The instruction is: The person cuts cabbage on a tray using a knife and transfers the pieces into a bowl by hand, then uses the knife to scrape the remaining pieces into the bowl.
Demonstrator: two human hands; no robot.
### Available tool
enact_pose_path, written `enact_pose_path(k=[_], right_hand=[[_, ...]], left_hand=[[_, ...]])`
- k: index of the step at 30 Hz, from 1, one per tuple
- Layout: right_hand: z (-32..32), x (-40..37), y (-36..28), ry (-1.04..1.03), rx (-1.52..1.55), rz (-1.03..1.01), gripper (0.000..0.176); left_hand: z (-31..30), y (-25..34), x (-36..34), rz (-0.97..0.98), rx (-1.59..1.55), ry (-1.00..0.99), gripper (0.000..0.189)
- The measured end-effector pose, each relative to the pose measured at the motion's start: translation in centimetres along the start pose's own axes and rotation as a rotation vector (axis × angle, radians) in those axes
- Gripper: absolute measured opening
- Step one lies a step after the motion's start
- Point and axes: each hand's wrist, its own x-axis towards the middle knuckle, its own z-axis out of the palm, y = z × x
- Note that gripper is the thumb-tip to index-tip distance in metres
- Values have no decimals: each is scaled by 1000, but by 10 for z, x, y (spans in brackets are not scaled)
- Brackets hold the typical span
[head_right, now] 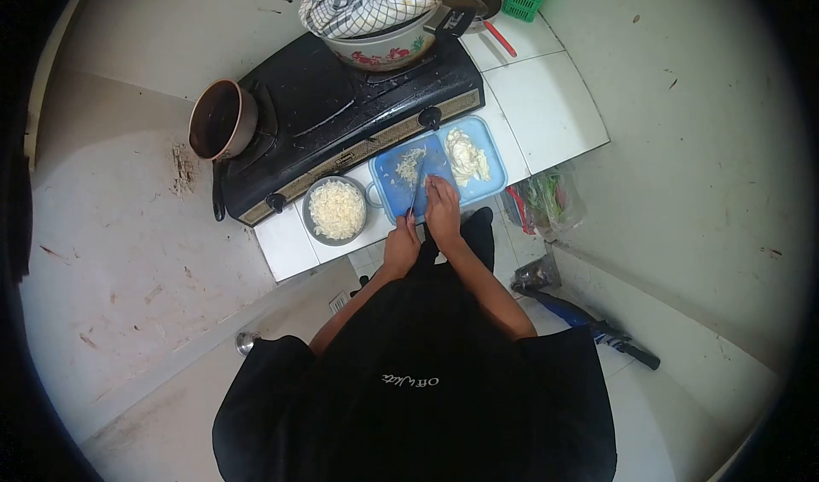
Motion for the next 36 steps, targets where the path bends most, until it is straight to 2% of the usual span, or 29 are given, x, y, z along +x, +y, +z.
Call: enact_pose_path(k=[4,7,14,20,25,29,36], right_hand=[[-1,-1,0,-12,-5,-2,28],[-1,-2,2,-33,-11,13,28],[-2,-1,0,-43,-32,12,29],[0,-2,4,-56,-12,23,30],[-2,-3,1,-62,15,62,32],[-2,-2,0,-33,-14,31,32],[-5,-1,-4,-27,-10,24,28]], left_hand=[[-5,13,-5,-32,-36,-56,36],[2,10,-6,53,-68,-18,34],[-1,16,-7,-12,-54,-55,36],[9,11,3,42,-69,-23,35],[11,9,12,70,47,6,34],[-4,-2,-8,70,93,-18,34],[-8,1,-4,16,-39,-18,34]])
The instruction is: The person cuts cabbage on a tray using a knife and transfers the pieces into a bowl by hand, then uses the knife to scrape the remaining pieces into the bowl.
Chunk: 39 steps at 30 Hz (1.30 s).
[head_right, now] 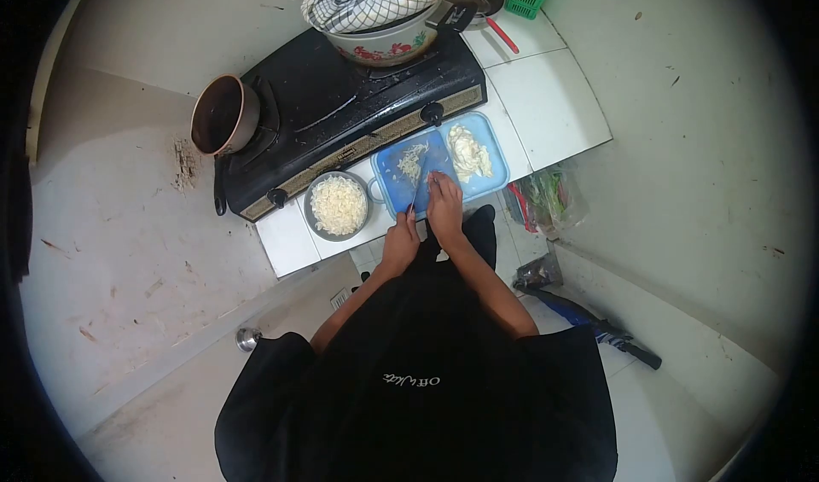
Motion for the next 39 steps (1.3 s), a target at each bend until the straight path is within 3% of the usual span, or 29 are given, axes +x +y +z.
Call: enact_pose_path(k=[11,20,26,39], right_hand=[[6,-2,1,6,-51,1,28],[3,-3,-1,-23,-43,27,29],[5,-2,1,2,-65,13,32],[1,-5,0,-24,-77,15,31]], left_hand=[[5,7,-6,3,-62,-61,38],[22,1,12,63,21,1,34],[-1,-2,-5,62,139,-17,34],[3,10,-5,-7,-44,-58,38]])
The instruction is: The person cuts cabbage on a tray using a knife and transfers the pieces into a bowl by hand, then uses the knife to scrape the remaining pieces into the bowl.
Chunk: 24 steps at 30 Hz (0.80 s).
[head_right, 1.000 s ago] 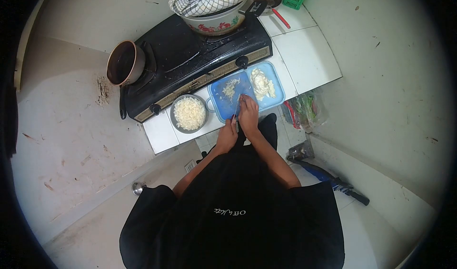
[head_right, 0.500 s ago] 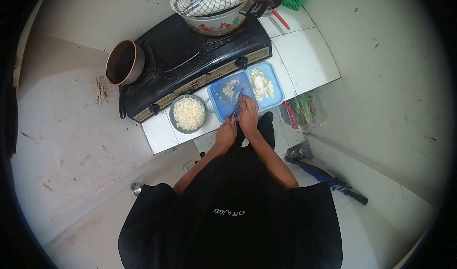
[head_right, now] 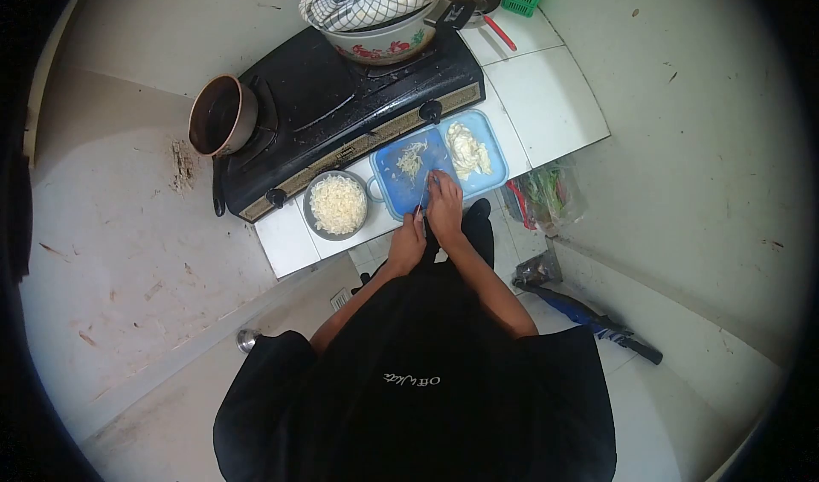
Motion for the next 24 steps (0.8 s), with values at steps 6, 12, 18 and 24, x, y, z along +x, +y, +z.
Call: enact_pose_path(k=[6,12,18,24], right_hand=[[0,0,1,-4,-11,-11,30],[1,-1,6,-28,-30,-31,35],[-2,0,7,-32,17,-21,33],[-1,-1,7,-20,-9,-50,32]], left_hand=[[6,-1,2,16,0,22,37],[11,0,4,19,-1,14,37],[16,2,17,10,18,41,35],[3,-14,-4,26,160,58,34]])
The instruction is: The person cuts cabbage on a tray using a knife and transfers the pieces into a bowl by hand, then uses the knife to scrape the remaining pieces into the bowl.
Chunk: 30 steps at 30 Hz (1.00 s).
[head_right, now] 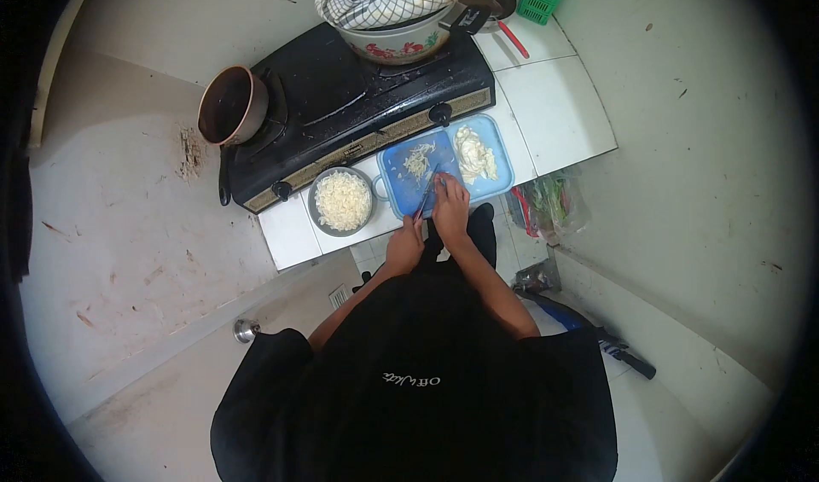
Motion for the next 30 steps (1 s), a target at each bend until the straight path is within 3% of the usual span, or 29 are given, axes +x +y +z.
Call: enact_pose_path(k=[4,16,30], right_hand=[[-2,0,-2,7,-16,0,32],[2,-3,-2,-82,-79,35,43],[-5,-1,3,-70,-30,-6,39]], left_hand=[[-3,3,7,-68,-37,14,34],[4,11,1,-30,-182,-68,39],[16,24,17,-73,-106,-8,39]])
